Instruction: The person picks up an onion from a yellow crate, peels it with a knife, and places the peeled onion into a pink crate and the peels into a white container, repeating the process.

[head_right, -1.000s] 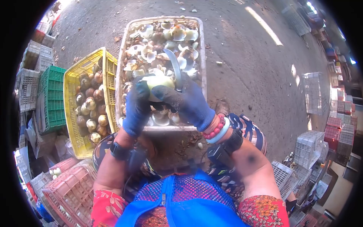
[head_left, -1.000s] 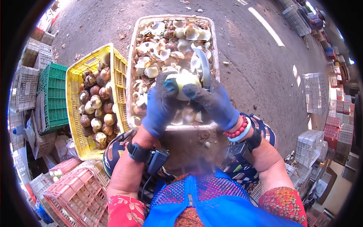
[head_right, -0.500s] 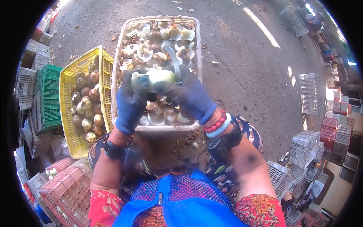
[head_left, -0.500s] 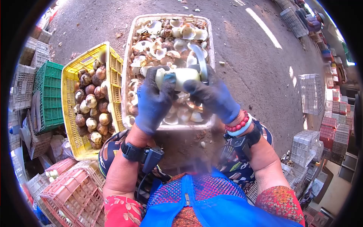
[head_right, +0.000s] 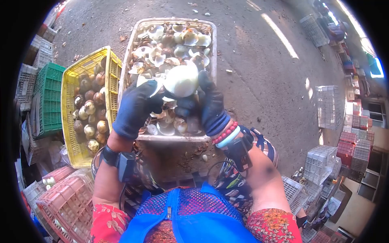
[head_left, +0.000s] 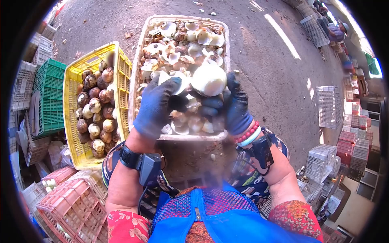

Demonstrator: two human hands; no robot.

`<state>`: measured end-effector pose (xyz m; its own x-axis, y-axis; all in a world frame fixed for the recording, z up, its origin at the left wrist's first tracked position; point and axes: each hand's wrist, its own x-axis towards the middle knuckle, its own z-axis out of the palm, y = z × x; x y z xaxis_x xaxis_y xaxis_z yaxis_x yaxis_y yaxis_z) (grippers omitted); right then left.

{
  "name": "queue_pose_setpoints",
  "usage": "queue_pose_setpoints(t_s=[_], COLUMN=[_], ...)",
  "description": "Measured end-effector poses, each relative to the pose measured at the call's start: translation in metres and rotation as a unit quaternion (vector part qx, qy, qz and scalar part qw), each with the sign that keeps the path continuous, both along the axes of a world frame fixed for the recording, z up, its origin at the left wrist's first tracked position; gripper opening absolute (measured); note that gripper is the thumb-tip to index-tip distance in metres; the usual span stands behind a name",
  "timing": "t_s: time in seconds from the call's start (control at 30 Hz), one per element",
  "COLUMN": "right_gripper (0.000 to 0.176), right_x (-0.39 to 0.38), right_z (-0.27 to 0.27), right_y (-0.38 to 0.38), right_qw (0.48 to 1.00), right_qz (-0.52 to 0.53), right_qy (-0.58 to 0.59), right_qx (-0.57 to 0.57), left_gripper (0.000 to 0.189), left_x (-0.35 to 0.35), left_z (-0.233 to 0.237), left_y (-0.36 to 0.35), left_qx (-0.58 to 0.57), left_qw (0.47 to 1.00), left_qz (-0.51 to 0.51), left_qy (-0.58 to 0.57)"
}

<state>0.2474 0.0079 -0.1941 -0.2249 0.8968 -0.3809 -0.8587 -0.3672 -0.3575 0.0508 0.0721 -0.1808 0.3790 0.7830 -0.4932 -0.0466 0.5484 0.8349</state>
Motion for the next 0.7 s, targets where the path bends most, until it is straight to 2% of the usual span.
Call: queue_pose_setpoints(t_s=[0.07, 0.13, 0.27, 0.3, 0.33, 0.37, 0.47, 0.5, 0.6, 0.7], right_gripper=[0.072, 0.07, 0.056, 0.055, 0.056, 0.058, 0.06, 0.053, 0.051, 0.049], right_x=[-0.002, -0.002, -0.001, -0.004, -0.018, -0.025, -0.02, -0.019, -0.021, -0.026], right_z=[-0.001, 0.005, 0.006, 0.006, 0.007, 0.008, -0.003, -0.003, -0.002, 0.008], right_y=[0.0, 0.004, 0.001, 0.0, 0.0, -0.001, -0.006, -0.007, -0.009, -0.013], right_qw=[1.0, 0.993, 0.951, 0.934, 0.908, 0.878, 0.805, 0.746, 0.83, 0.802], right_qz=[-0.001, -0.002, -0.011, -0.026, -0.056, -0.086, -0.053, -0.067, -0.037, -0.065], right_qy=[0.007, -0.116, -0.308, -0.356, -0.41, -0.462, -0.57, -0.631, -0.534, -0.56], right_qx=[-0.014, 0.009, 0.023, 0.034, 0.066, 0.097, 0.157, 0.203, 0.154, 0.199], left_gripper=[0.022, 0.026, 0.037, 0.036, 0.039, 0.042, 0.048, 0.05, 0.053, 0.052], left_x=[-0.001, 0.004, 0.001, 0.005, 0.008, 0.012, 0.017, 0.016, 0.011, 0.009], left_z=[0.001, -0.014, -0.003, -0.005, -0.012, -0.016, -0.017, -0.016, -0.007, 0.0], left_y=[0.001, 0.003, 0.007, 0.001, -0.002, -0.006, -0.007, -0.005, -0.001, 0.001], left_qx=[0.051, 0.183, 0.165, 0.092, 0.082, 0.118, 0.113, 0.093, 0.087, 0.05], left_qw=[0.994, 0.957, 0.984, 0.99, 0.988, 0.985, 0.988, 0.991, 0.993, 0.995], left_qz=[0.016, 0.107, 0.06, 0.044, 0.0, -0.005, 0.001, 0.007, -0.026, -0.067], left_qy=[0.096, 0.2, -0.013, -0.098, -0.13, -0.124, -0.105, -0.098, -0.07, -0.058])
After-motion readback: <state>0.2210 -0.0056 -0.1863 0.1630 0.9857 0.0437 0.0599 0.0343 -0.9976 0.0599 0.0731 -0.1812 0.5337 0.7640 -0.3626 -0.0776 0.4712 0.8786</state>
